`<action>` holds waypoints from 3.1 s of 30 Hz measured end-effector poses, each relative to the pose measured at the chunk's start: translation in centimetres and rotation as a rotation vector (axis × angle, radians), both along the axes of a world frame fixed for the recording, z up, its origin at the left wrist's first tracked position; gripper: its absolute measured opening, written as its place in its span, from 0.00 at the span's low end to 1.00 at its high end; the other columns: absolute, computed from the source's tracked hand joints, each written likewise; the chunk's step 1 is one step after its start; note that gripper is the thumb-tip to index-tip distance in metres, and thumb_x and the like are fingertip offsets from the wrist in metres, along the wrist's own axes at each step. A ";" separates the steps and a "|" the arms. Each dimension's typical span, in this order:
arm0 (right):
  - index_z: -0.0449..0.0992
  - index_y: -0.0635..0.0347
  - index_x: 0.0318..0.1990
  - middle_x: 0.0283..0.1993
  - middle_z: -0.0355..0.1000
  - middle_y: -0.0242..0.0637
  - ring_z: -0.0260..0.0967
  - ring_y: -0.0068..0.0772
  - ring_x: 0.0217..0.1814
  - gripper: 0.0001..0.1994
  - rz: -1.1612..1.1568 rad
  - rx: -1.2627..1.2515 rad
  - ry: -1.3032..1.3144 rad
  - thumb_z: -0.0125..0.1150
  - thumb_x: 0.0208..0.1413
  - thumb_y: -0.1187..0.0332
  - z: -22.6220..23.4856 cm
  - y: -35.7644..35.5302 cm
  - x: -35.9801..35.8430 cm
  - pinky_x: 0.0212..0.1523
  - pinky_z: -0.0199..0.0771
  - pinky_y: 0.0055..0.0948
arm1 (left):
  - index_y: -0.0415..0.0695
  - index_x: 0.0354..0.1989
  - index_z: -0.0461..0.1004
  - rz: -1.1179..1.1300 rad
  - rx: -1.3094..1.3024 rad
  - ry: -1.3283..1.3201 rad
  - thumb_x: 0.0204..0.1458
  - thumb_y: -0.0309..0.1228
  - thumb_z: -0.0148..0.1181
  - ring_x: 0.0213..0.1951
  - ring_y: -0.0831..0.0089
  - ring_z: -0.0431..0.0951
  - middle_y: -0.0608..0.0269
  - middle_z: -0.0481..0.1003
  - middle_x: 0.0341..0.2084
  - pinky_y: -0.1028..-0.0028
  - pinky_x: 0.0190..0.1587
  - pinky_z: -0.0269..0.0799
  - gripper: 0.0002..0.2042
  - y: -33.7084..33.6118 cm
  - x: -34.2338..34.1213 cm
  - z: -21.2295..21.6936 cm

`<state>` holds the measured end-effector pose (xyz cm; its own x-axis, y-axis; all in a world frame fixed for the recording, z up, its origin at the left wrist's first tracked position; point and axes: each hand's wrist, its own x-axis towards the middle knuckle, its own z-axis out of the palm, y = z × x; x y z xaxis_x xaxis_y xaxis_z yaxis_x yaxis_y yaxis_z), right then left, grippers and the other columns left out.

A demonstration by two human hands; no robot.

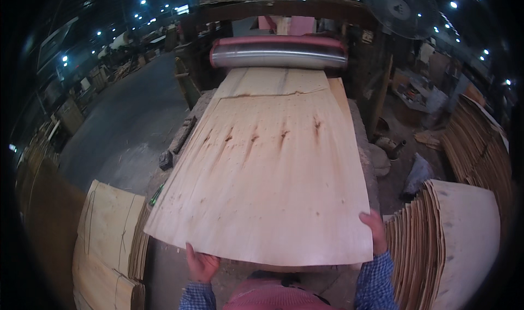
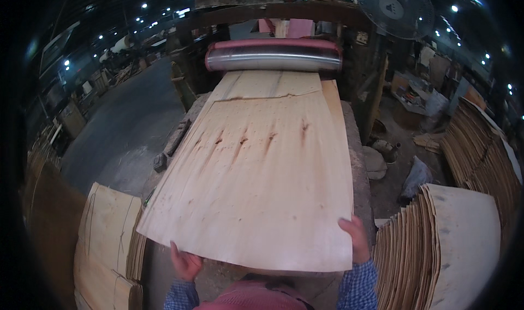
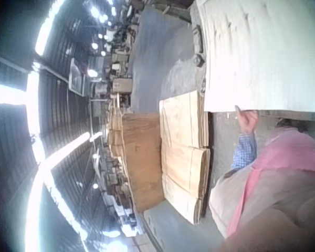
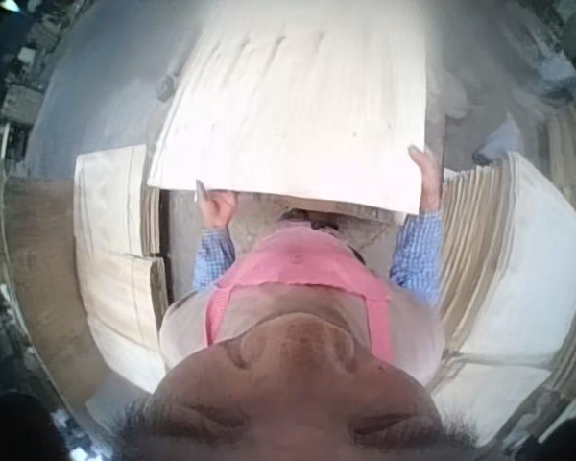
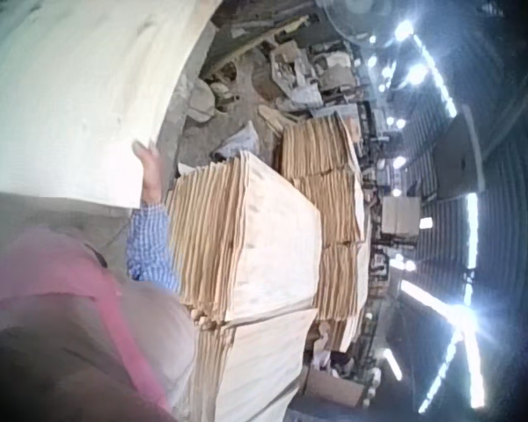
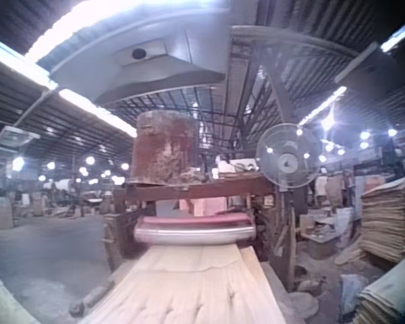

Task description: The person operates a rolling machine using a metal lever and then stacks wood panels onto a pallet by hand.

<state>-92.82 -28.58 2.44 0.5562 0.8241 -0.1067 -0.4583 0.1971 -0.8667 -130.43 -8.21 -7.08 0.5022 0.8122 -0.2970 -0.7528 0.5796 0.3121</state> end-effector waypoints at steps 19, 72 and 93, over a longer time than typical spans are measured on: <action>0.69 0.71 0.53 0.46 0.74 0.44 0.74 0.36 0.45 0.21 -0.091 -0.215 -0.078 0.52 0.50 0.73 -5.1 -3.0 1.1 0.47 0.74 0.31 | 0.34 0.60 0.59 -0.263 -0.223 0.241 0.62 0.37 0.48 0.54 0.59 0.72 0.47 0.69 0.55 0.63 0.56 0.71 0.23 -0.9 -1.9 -7.0; 0.64 0.55 0.58 0.54 0.69 0.36 0.67 0.35 0.56 0.16 -0.459 0.036 0.553 0.51 0.63 0.70 -24.1 36.7 -4.8 0.53 0.75 0.39 | 0.36 0.38 0.74 -0.274 0.625 1.402 0.48 0.30 0.64 0.18 0.75 0.72 0.61 0.74 0.20 0.74 0.22 0.70 0.12 53.1 -4.0 -11.2; 0.62 0.59 0.63 0.68 0.55 0.45 0.48 0.51 0.71 0.28 -0.211 -0.816 -1.663 0.53 0.58 0.56 -23.4 37.0 -13.0 0.67 0.49 0.50 | 0.35 0.39 0.77 -0.154 0.650 1.936 0.44 0.35 0.63 0.36 0.56 0.78 0.45 0.77 0.32 0.63 0.41 0.72 0.17 30.8 -22.1 -17.1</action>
